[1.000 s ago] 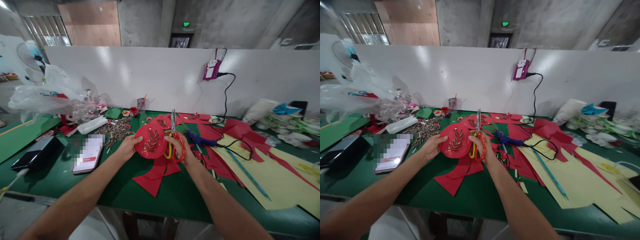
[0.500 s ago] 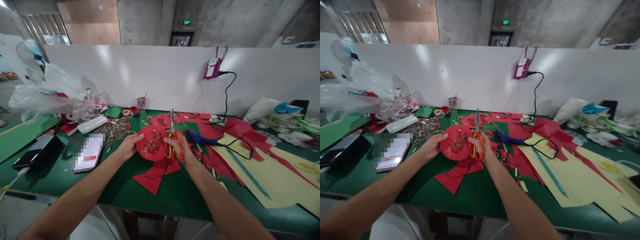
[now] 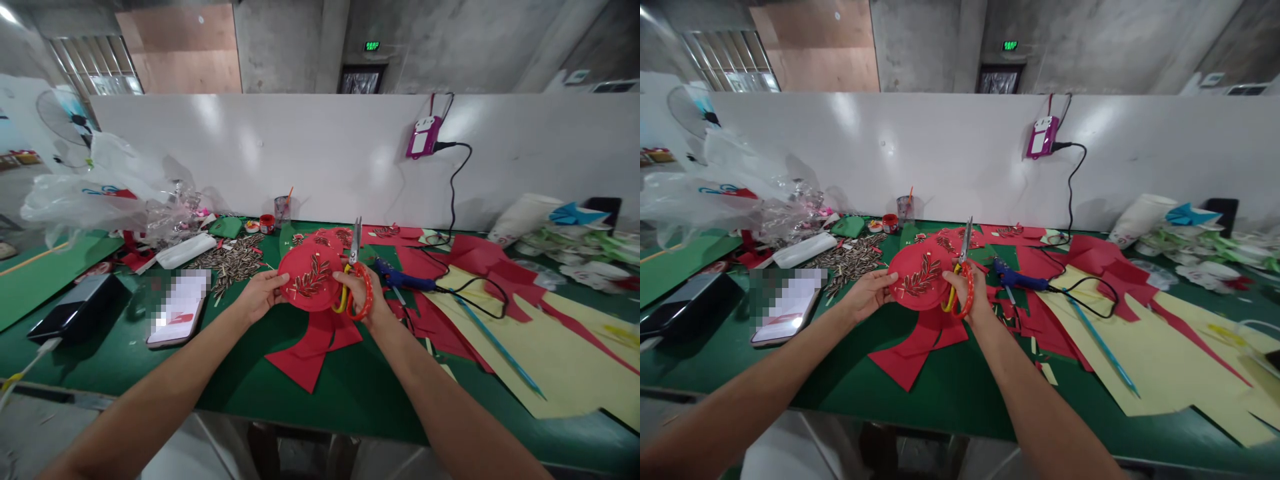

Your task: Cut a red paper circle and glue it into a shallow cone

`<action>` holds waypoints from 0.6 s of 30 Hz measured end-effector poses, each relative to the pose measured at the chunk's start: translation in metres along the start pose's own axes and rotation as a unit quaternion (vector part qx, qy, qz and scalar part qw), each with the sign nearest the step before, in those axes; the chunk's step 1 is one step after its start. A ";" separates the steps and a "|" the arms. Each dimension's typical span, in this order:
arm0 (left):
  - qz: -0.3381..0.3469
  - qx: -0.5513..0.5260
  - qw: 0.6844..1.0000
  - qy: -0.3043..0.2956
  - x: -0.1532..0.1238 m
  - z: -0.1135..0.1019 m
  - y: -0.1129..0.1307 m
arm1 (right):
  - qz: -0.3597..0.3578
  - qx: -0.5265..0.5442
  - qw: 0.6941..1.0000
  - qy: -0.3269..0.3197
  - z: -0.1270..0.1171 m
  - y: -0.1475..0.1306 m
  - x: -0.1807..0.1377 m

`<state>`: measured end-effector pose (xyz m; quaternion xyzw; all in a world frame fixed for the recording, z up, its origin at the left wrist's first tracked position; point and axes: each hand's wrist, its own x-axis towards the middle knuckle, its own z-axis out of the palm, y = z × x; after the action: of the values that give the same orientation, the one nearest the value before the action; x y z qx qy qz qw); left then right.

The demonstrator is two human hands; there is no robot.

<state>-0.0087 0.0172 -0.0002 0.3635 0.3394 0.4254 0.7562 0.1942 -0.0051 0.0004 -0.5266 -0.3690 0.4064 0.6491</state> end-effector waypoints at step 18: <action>0.007 0.010 1.000 0.009 0.004 -0.003 -0.002 | 0.002 0.009 1.000 -0.015 0.000 0.001 0.000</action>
<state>-0.0089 0.0205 -0.0043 0.3698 0.3476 0.4305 0.7464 0.1937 -0.0053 -0.0002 -0.5150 -0.3741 0.4187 0.6477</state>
